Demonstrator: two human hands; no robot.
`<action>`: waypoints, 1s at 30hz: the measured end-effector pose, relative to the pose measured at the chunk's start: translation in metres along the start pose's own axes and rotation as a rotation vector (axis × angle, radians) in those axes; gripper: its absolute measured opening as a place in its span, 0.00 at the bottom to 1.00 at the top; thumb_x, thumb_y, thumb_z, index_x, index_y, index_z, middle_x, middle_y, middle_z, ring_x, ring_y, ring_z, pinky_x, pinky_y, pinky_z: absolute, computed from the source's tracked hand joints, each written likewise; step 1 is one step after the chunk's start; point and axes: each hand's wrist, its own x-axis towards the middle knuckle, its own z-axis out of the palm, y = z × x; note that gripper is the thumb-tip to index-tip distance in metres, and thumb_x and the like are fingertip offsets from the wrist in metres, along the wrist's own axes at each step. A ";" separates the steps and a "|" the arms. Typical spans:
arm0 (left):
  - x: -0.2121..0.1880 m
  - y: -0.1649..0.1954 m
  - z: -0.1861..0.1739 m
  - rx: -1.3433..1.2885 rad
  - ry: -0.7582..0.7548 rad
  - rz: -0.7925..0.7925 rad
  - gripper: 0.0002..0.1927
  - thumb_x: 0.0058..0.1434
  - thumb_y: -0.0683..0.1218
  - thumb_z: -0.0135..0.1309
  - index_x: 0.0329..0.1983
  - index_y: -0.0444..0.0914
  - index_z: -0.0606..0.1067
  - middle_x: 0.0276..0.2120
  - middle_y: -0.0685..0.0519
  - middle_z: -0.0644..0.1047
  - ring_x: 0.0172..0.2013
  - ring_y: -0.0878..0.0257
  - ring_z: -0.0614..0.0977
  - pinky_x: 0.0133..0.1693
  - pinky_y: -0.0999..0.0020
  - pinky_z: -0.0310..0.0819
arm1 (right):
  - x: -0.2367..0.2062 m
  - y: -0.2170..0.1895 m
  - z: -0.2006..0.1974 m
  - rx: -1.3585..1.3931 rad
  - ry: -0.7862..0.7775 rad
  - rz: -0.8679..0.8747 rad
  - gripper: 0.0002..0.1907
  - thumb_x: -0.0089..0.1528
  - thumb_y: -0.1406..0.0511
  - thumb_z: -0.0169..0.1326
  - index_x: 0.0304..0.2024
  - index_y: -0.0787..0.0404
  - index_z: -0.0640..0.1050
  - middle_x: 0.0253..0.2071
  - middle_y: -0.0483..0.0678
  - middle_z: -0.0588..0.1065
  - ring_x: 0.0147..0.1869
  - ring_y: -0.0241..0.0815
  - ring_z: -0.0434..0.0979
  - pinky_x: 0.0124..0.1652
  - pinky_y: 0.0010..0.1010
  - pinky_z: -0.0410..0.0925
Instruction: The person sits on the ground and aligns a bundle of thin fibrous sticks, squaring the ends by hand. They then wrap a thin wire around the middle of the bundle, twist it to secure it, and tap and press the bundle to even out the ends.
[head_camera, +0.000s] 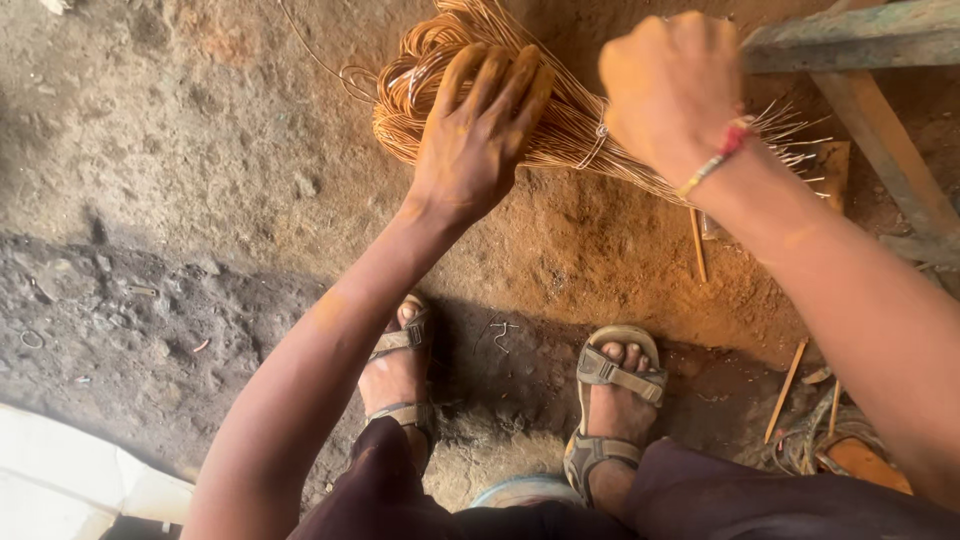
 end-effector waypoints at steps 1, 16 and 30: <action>0.000 0.001 0.000 0.010 0.002 -0.006 0.30 0.63 0.35 0.48 0.71 0.35 0.68 0.69 0.42 0.68 0.69 0.49 0.66 0.71 0.47 0.49 | 0.000 -0.008 0.002 0.012 0.099 -0.045 0.07 0.61 0.67 0.56 0.30 0.57 0.83 0.27 0.53 0.78 0.36 0.49 0.79 0.32 0.41 0.68; -0.004 -0.011 -0.009 -0.010 0.057 0.054 0.27 0.67 0.43 0.57 0.69 0.35 0.72 0.66 0.46 0.73 0.66 0.53 0.71 0.70 0.54 0.57 | -0.089 -0.057 0.078 0.652 0.553 0.123 0.11 0.67 0.66 0.59 0.28 0.60 0.80 0.22 0.50 0.73 0.24 0.44 0.72 0.25 0.33 0.63; -0.009 0.004 0.005 -0.043 0.042 -0.041 0.29 0.67 0.37 0.48 0.73 0.35 0.67 0.71 0.45 0.66 0.70 0.49 0.66 0.72 0.48 0.48 | 0.014 -0.006 -0.023 0.148 -0.050 -0.079 0.07 0.57 0.66 0.63 0.30 0.65 0.84 0.26 0.60 0.80 0.35 0.55 0.81 0.37 0.48 0.73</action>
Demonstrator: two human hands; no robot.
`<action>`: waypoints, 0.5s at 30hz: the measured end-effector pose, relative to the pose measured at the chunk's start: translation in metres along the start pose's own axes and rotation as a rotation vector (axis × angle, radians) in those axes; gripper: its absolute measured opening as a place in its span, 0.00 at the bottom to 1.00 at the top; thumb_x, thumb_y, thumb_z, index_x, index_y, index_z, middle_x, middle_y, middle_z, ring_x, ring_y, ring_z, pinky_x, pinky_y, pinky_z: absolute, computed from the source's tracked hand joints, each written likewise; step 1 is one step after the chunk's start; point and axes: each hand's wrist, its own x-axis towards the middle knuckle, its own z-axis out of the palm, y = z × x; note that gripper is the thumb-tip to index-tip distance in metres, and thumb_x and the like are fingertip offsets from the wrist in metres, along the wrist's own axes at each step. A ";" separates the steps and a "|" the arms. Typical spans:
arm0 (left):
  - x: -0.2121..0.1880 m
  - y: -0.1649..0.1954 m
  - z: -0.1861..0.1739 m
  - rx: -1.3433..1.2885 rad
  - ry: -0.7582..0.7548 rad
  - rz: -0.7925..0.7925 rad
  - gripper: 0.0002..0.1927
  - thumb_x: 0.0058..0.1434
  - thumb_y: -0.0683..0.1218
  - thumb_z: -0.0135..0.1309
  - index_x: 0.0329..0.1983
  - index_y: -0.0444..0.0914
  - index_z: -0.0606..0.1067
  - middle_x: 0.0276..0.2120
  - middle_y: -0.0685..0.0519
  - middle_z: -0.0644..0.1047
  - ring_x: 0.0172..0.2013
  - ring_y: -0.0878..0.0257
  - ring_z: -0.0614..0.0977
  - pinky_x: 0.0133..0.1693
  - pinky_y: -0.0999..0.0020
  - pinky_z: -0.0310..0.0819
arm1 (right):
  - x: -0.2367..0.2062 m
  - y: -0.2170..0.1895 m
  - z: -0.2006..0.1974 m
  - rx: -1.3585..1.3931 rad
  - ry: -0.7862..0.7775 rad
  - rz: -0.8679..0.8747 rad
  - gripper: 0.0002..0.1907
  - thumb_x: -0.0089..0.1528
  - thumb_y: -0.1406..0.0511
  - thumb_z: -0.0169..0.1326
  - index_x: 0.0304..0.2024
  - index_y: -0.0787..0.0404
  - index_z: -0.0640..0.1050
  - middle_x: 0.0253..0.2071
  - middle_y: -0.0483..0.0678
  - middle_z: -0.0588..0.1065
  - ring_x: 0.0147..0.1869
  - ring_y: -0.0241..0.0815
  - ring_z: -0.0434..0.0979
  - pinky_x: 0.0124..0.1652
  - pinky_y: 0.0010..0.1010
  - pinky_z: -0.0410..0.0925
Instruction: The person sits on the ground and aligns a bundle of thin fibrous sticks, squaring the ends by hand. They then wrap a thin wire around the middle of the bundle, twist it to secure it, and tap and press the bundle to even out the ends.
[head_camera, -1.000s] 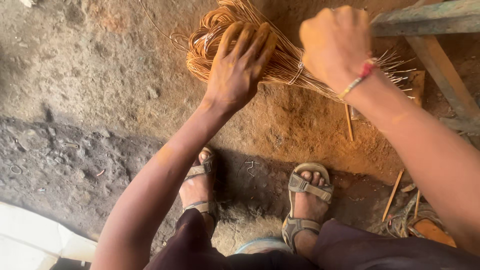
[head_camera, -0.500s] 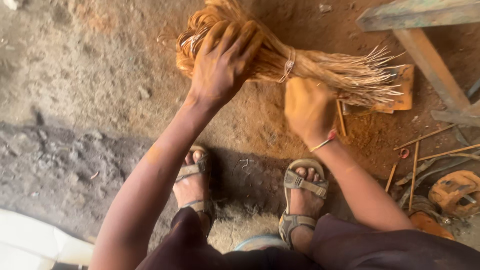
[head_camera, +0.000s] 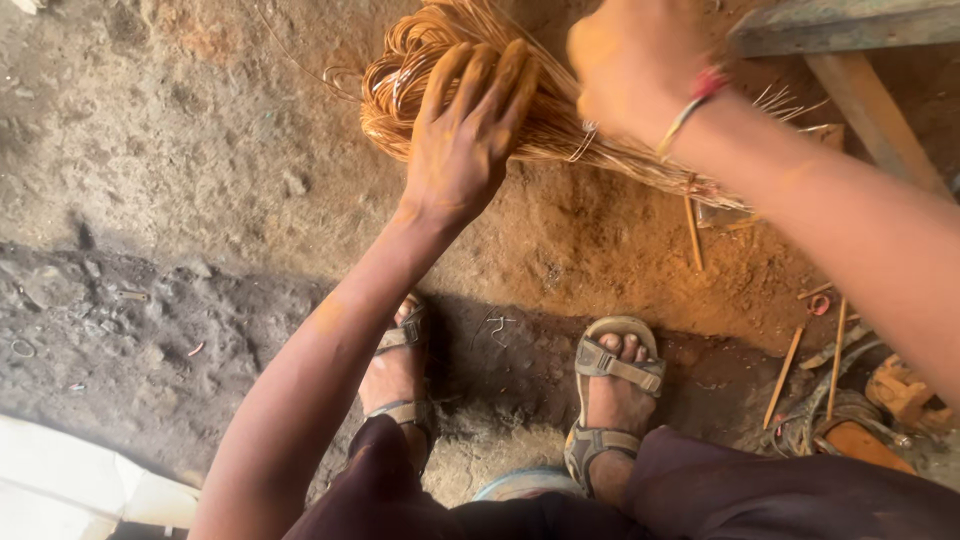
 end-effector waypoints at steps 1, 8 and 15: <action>0.001 0.001 0.000 0.015 0.011 -0.003 0.29 0.67 0.37 0.48 0.73 0.36 0.67 0.71 0.44 0.65 0.70 0.49 0.66 0.73 0.48 0.47 | 0.001 -0.007 0.004 -0.107 0.052 -0.056 0.05 0.56 0.67 0.63 0.29 0.63 0.85 0.26 0.59 0.80 0.38 0.54 0.80 0.42 0.47 0.72; 0.001 0.002 -0.007 0.004 0.035 -0.019 0.27 0.63 0.37 0.50 0.68 0.36 0.71 0.68 0.45 0.69 0.68 0.49 0.68 0.71 0.48 0.52 | -0.025 -0.041 0.043 -0.235 0.503 -0.088 0.03 0.58 0.70 0.57 0.29 0.63 0.80 0.29 0.54 0.78 0.39 0.49 0.79 0.33 0.36 0.72; 0.003 -0.006 -0.014 0.017 0.069 0.017 0.26 0.67 0.41 0.56 0.69 0.36 0.72 0.66 0.48 0.72 0.66 0.53 0.71 0.71 0.52 0.56 | -0.053 -0.069 0.093 -0.314 0.839 -0.090 0.06 0.62 0.70 0.56 0.30 0.65 0.80 0.29 0.53 0.77 0.31 0.35 0.72 0.24 0.21 0.64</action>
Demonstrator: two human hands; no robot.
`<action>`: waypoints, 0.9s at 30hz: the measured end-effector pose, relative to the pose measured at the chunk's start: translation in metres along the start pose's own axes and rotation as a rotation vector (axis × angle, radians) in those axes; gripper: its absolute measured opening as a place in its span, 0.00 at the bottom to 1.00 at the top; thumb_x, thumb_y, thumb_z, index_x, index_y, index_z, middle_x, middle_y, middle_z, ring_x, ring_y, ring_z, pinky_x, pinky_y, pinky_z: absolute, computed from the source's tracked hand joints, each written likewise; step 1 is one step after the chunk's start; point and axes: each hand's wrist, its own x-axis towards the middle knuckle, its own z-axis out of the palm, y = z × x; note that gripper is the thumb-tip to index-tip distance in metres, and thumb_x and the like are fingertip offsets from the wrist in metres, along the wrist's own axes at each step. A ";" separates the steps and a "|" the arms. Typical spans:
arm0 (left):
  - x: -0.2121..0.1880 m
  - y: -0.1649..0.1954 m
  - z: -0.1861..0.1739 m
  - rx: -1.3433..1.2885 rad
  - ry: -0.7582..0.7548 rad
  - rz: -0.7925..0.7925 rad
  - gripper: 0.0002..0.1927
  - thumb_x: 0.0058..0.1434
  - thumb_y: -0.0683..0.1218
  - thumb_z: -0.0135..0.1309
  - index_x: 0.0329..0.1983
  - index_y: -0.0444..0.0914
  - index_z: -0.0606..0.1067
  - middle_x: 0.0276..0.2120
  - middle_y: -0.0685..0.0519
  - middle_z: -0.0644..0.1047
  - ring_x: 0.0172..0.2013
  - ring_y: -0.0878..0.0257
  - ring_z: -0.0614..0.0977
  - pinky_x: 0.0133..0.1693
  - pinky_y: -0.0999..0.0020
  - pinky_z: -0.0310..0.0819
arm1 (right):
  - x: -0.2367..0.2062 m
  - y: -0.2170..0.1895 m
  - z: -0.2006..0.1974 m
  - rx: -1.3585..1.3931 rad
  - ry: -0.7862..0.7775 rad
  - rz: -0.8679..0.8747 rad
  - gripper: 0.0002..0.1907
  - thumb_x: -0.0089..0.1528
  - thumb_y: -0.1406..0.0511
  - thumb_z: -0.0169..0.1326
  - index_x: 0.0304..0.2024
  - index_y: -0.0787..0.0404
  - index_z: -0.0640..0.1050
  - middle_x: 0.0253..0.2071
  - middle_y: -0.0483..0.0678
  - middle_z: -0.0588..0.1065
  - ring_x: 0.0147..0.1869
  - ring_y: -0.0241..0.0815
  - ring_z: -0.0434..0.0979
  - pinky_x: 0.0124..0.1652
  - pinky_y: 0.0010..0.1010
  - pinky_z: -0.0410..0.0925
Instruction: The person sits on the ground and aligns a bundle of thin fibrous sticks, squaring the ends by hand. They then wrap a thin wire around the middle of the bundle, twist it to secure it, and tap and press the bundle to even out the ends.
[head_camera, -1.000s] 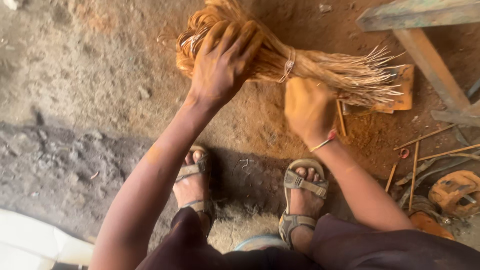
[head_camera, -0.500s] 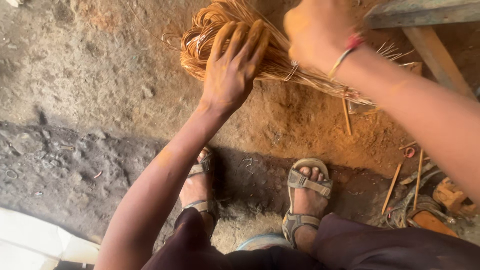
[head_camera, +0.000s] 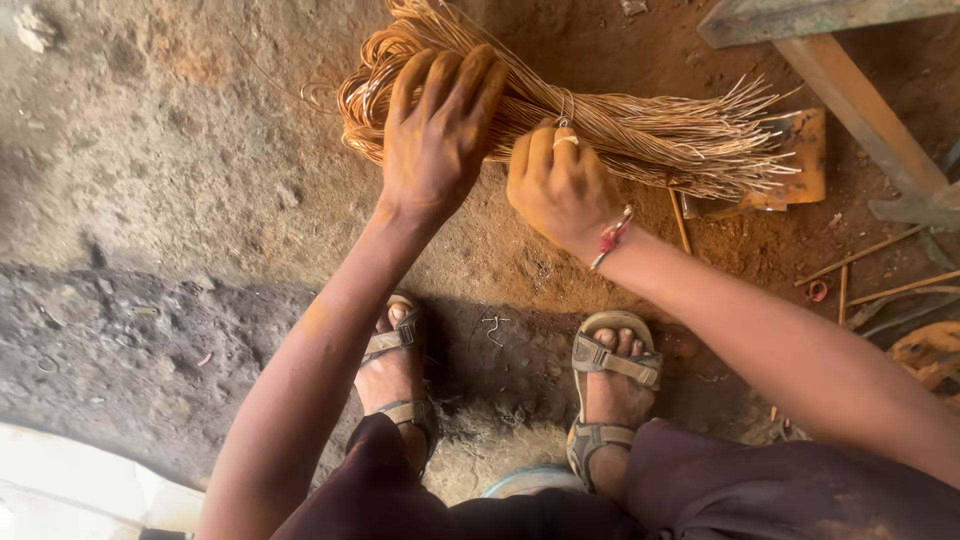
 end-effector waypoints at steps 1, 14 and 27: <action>-0.001 -0.001 -0.001 -0.013 -0.001 0.009 0.26 0.67 0.43 0.58 0.69 0.36 0.72 0.66 0.47 0.72 0.66 0.53 0.71 0.71 0.52 0.56 | -0.006 0.003 0.006 -0.034 0.064 -0.029 0.06 0.64 0.70 0.56 0.32 0.65 0.81 0.30 0.52 0.77 0.30 0.33 0.70 0.23 0.19 0.63; -0.005 -0.003 0.011 0.061 -0.059 0.029 0.30 0.68 0.45 0.57 0.73 0.37 0.68 0.69 0.47 0.70 0.69 0.53 0.68 0.72 0.52 0.52 | -0.031 0.058 -0.001 0.185 0.018 -0.310 0.20 0.68 0.59 0.58 0.50 0.71 0.82 0.27 0.44 0.73 0.29 0.33 0.71 0.29 0.20 0.69; -0.005 -0.004 0.008 -0.013 -0.086 0.020 0.30 0.70 0.45 0.55 0.74 0.37 0.66 0.70 0.45 0.69 0.69 0.51 0.69 0.72 0.51 0.50 | -0.042 0.007 0.004 0.832 0.133 0.628 0.03 0.67 0.69 0.63 0.38 0.63 0.80 0.30 0.46 0.78 0.31 0.39 0.76 0.29 0.28 0.67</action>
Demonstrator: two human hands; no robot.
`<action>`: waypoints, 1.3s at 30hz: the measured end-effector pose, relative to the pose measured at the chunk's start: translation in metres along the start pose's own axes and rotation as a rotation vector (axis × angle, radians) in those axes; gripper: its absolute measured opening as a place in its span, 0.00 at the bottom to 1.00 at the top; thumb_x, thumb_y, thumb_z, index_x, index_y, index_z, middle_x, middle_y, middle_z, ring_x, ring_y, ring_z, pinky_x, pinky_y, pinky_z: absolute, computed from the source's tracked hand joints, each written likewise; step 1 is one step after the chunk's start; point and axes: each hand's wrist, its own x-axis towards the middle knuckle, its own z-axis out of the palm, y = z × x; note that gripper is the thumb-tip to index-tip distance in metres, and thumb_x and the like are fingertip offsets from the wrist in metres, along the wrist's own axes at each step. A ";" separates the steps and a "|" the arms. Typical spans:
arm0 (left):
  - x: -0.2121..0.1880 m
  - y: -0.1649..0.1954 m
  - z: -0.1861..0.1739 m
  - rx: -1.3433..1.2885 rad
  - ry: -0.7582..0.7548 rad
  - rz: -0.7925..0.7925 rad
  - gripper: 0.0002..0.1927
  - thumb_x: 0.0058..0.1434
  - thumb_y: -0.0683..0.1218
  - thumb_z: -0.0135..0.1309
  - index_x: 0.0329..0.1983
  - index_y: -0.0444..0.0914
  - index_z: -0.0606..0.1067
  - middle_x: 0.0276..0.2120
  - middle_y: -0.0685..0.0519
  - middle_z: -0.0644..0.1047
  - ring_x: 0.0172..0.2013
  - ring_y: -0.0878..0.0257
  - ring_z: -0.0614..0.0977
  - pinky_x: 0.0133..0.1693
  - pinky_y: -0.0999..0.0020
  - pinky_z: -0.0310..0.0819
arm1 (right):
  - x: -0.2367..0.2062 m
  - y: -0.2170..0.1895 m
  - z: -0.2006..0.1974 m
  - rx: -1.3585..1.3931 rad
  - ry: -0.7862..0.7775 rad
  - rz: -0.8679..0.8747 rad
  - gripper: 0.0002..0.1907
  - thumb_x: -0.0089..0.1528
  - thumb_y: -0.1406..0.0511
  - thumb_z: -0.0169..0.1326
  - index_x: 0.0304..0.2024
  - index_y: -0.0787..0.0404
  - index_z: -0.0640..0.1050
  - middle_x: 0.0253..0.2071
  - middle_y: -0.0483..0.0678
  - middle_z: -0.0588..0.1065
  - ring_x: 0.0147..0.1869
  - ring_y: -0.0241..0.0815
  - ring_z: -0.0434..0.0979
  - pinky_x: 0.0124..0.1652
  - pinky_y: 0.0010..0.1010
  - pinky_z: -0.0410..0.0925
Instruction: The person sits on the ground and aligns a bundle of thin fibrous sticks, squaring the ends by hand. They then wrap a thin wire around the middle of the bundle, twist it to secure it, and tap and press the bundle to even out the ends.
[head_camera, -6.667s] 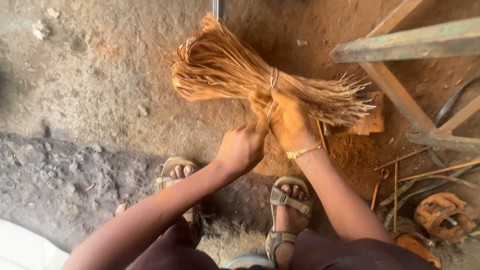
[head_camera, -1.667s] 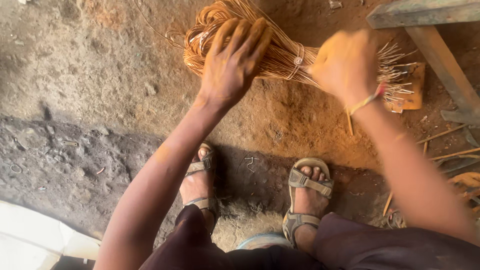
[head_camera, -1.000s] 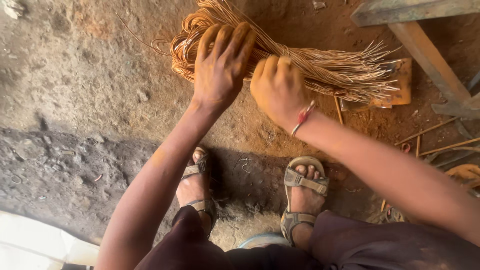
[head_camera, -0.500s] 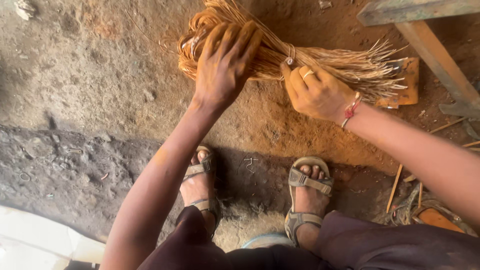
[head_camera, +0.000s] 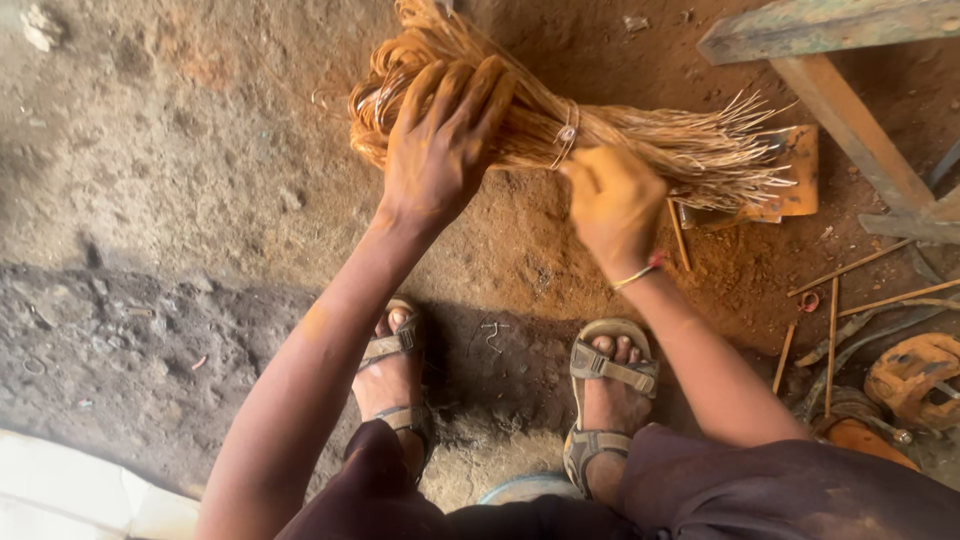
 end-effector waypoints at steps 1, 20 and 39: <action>0.000 0.001 0.001 -0.001 -0.006 0.000 0.30 0.69 0.45 0.54 0.74 0.36 0.66 0.70 0.44 0.69 0.69 0.50 0.69 0.72 0.51 0.50 | 0.004 0.001 -0.008 0.010 -0.014 0.045 0.07 0.66 0.68 0.65 0.35 0.63 0.79 0.28 0.47 0.76 0.30 0.40 0.76 0.30 0.30 0.67; 0.004 0.007 0.011 0.019 -0.051 -0.057 0.29 0.69 0.37 0.47 0.75 0.38 0.65 0.72 0.46 0.65 0.72 0.51 0.64 0.74 0.50 0.45 | 0.139 -0.010 -0.039 -0.894 -0.999 -0.670 0.05 0.61 0.66 0.59 0.33 0.61 0.83 0.36 0.56 0.79 0.43 0.49 0.83 0.38 0.33 0.78; 0.001 0.010 0.003 0.043 -0.013 -0.049 0.32 0.64 0.36 0.50 0.74 0.36 0.67 0.71 0.45 0.67 0.71 0.50 0.66 0.73 0.48 0.48 | 0.090 -0.005 -0.006 -0.351 -0.442 -0.002 0.04 0.56 0.75 0.57 0.33 0.67 0.81 0.31 0.60 0.79 0.35 0.53 0.80 0.35 0.42 0.73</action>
